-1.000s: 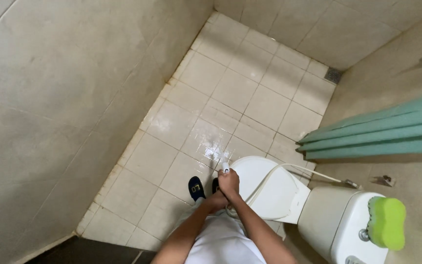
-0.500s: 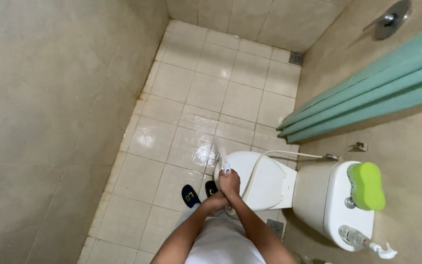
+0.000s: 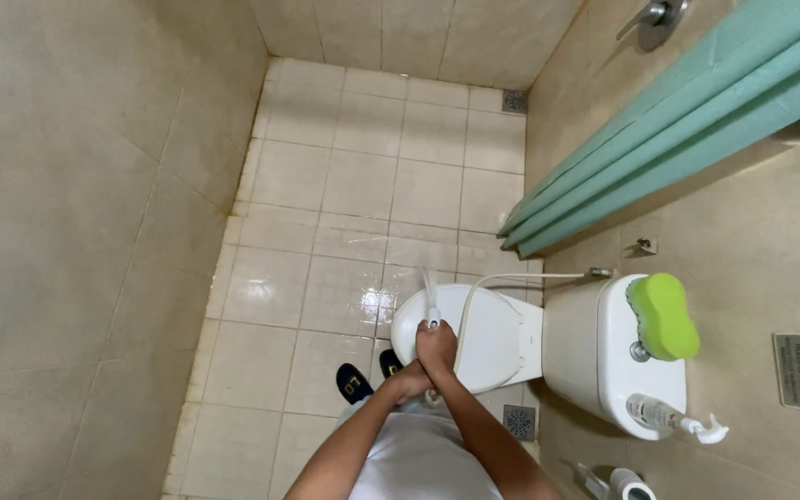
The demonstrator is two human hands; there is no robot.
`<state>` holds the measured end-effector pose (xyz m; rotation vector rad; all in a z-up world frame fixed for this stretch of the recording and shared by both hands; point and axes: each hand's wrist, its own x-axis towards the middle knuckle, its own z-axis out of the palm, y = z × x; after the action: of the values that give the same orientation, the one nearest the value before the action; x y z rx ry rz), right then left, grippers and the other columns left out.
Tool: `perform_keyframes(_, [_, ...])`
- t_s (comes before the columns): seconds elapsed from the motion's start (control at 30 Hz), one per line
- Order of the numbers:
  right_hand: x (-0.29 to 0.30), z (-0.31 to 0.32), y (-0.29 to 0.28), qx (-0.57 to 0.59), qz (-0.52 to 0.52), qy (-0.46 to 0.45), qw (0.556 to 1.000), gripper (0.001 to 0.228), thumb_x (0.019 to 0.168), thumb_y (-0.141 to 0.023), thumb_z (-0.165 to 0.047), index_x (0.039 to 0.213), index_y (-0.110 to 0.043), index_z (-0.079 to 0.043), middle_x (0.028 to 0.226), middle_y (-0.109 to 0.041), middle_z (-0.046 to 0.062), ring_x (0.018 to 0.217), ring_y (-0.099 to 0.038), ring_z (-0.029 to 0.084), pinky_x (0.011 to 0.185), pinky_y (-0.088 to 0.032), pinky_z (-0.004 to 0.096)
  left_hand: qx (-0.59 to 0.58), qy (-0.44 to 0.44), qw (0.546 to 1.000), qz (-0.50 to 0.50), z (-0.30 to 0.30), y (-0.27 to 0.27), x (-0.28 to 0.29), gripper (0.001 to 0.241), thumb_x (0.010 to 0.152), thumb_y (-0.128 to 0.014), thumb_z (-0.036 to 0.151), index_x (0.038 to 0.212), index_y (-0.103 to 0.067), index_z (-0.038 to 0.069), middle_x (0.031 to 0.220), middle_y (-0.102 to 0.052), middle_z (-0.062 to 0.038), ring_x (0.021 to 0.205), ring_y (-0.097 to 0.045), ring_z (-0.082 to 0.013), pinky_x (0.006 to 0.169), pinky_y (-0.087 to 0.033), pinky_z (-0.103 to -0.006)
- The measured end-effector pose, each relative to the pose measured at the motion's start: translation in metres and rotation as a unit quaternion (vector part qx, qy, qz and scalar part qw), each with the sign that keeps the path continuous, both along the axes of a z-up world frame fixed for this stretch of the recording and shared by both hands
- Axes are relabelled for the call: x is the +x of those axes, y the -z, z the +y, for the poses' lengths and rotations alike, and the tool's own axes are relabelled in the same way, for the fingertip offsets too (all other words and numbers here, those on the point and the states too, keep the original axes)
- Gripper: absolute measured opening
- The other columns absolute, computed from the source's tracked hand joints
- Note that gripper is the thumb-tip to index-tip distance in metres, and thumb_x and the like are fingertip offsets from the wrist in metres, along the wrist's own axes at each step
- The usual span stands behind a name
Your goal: The person sprays water on the tiled floor of a bathroom using a handheld sprayer. They then pick up a green sponge and scrub the tiled wall near the shower area.
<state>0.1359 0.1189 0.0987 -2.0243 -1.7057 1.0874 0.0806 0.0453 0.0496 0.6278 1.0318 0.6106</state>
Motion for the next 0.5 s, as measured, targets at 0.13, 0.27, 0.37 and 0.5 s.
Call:
perform_keyframes(0.13, [-0.001,0.002,-0.008,0.008,0.005,0.025,1.0,0.036,0.091,-0.06,-0.03,0.093,-0.071,0.004,0.089,-0.072,0.029,0.087,-0.069,0.048,0.081,-0.054,0.053,0.009,-0.021,1.0,-0.01,0.003,-0.009,0.0,0.009,0.095,-0.055,0.002,0.089,-0.056,0.009,0.073,-0.054,-0.002,0.062,-0.048,-0.0144,0.058,-0.041,-0.0309])
perform_keyframes(0.27, [-0.006,0.004,-0.012,0.027,-0.006,0.028,0.999,0.038,0.091,-0.061,-0.033,0.093,-0.071,0.004,0.09,-0.072,0.028,0.088,-0.069,0.048,0.083,-0.054,0.052,-0.022,-0.01,0.997,0.071,0.006,-0.008,-0.005,0.006,0.095,-0.059,0.005,0.09,-0.059,0.009,0.073,-0.057,-0.002,0.062,-0.049,-0.0132,0.056,-0.04,-0.0305])
perform_keyframes(0.37, [-0.012,0.005,-0.013,0.024,0.001,0.021,0.999,0.038,0.091,-0.06,-0.033,0.094,-0.071,0.003,0.09,-0.072,0.028,0.088,-0.069,0.048,0.083,-0.054,0.052,-0.022,-0.024,0.996,0.078,0.006,-0.006,-0.008,0.005,0.095,-0.059,0.007,0.09,-0.059,0.008,0.072,-0.057,-0.001,0.062,-0.048,-0.0127,0.056,-0.039,-0.0303])
perform_keyframes(0.5, [-0.026,0.005,-0.013,0.012,0.004,-0.019,1.0,0.037,0.09,-0.06,-0.033,0.092,-0.07,0.002,0.09,-0.072,0.028,0.088,-0.069,0.048,0.082,-0.054,0.053,-0.026,-0.077,0.994,0.07,0.002,-0.004,-0.015,0.007,0.095,-0.056,0.006,0.09,-0.061,0.009,0.072,-0.058,-0.001,0.062,-0.049,-0.0125,0.056,-0.04,-0.0306])
